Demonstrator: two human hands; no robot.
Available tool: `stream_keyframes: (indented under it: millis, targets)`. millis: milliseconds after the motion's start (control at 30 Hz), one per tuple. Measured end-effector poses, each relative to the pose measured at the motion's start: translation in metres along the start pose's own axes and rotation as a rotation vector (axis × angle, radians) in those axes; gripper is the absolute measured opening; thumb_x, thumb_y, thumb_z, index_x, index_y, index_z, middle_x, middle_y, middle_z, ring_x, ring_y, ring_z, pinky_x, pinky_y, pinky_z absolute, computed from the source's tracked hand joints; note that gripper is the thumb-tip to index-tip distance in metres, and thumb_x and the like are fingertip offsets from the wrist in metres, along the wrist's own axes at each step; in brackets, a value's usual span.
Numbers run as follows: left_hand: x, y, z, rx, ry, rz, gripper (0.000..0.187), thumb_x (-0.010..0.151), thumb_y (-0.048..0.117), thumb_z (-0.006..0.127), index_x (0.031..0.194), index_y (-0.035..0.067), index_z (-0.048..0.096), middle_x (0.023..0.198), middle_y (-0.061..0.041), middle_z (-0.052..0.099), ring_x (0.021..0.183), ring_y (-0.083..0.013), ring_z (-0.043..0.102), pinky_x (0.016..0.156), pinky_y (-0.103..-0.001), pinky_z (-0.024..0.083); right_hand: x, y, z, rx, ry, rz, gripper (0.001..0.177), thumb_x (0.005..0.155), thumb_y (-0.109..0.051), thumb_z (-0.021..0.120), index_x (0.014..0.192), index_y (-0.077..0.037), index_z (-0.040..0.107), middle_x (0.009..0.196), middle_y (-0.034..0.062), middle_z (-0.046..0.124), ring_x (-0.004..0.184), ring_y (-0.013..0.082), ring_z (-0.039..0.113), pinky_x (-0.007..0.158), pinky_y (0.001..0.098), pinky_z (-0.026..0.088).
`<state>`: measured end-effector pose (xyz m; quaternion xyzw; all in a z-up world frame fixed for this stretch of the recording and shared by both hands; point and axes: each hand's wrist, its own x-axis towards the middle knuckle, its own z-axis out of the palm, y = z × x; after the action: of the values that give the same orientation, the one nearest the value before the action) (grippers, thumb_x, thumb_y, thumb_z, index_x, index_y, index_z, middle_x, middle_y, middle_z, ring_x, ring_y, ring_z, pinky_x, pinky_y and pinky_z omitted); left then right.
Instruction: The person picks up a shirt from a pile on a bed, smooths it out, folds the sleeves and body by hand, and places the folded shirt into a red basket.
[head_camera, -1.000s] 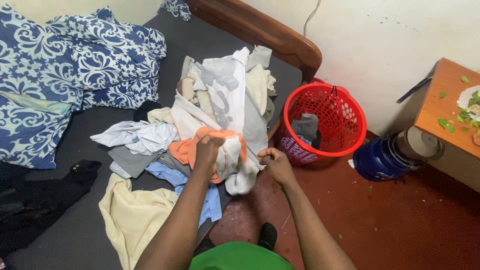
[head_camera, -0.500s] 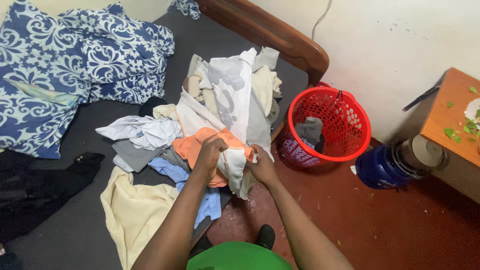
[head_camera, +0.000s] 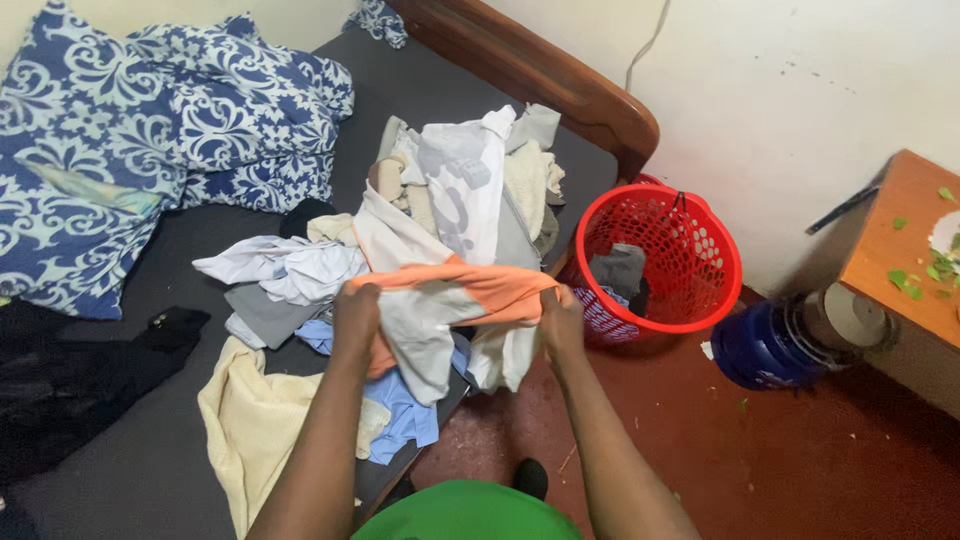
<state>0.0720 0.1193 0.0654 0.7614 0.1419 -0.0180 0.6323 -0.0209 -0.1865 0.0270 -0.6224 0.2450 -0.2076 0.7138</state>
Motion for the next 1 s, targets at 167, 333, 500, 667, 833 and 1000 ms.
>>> stream_keyframes:
  millis: [167, 333, 500, 667, 833, 1000]
  targets:
    - [0.015, -0.017, 0.002, -0.006, 0.053, 0.01, 0.024, 0.085, 0.016, 0.063, 0.097, -0.006, 0.063, 0.088, -0.015, 0.066, 0.077, -0.0209, 0.059, 0.068, -0.039, 0.049, -0.004, -0.045, -0.009, 0.009, -0.001, -0.049, 0.016, 0.096, -0.015, 0.062, 0.091, 0.0, 0.065, 0.079, -0.0012, 0.059, 0.067, 0.0065, 0.05, 0.059, 0.0247, 0.043]
    - [0.013, -0.02, 0.022, 0.188, 0.051, 0.09, 0.034, 0.087, 0.023, 0.07, 0.104, -0.006, 0.066, 0.095, -0.02, 0.073, 0.082, -0.0247, 0.067, 0.076, -0.037, 0.052, -0.011, -0.074, -0.006, 0.062, 0.004, -0.098, 0.013, 0.095, -0.015, 0.065, 0.093, -0.002, 0.066, 0.08, -0.0023, 0.061, 0.067, 0.0046, 0.052, 0.059, 0.0222, 0.045]
    - [-0.028, 0.001, 0.061, 0.412, 0.007, 0.598, 0.073, 0.073, 0.027, 0.088, 0.127, -0.009, 0.057, 0.119, -0.03, 0.064, 0.111, -0.0426, 0.062, 0.093, -0.047, 0.05, -0.023, -0.088, 0.015, 0.08, -0.072, -0.004, 0.016, 0.095, -0.016, 0.066, 0.09, -0.001, 0.066, 0.076, -0.001, 0.061, 0.059, 0.0058, 0.053, 0.051, 0.025, 0.044]
    - [-0.084, 0.045, 0.091, 0.193, -0.448, 0.574, 0.059, 0.075, 0.027, 0.083, 0.125, 0.002, 0.061, 0.12, -0.018, 0.069, 0.114, -0.0317, 0.069, 0.096, -0.041, 0.054, -0.04, -0.095, 0.025, -0.024, -0.195, -0.024, 0.018, 0.097, -0.014, 0.066, 0.09, 0.003, 0.066, 0.073, 0.004, 0.066, 0.058, 0.0077, 0.057, 0.054, 0.0245, 0.048]
    - [-0.097, 0.062, 0.097, 0.389, -0.313, 0.464, 0.025, 0.093, 0.02, 0.061, 0.113, 0.008, 0.073, 0.106, -0.016, 0.076, 0.101, -0.0325, 0.071, 0.088, -0.041, 0.053, -0.044, -0.103, 0.024, -0.119, -0.284, -0.093, 0.015, 0.096, -0.012, 0.065, 0.094, 0.003, 0.07, 0.078, 0.003, 0.069, 0.065, 0.0059, 0.06, 0.059, 0.0221, 0.049]
    - [-0.076, 0.052, 0.093, 0.169, -0.292, 0.365, 0.026, 0.092, 0.018, 0.055, 0.109, 0.003, 0.067, 0.094, -0.015, 0.074, 0.085, -0.0282, 0.073, 0.077, -0.038, 0.055, -0.045, -0.098, 0.014, -0.276, -0.333, -0.116, 0.018, 0.083, -0.006, 0.072, 0.098, 0.003, 0.071, 0.08, 0.0052, 0.068, 0.07, 0.0091, 0.062, 0.063, 0.0255, 0.051]
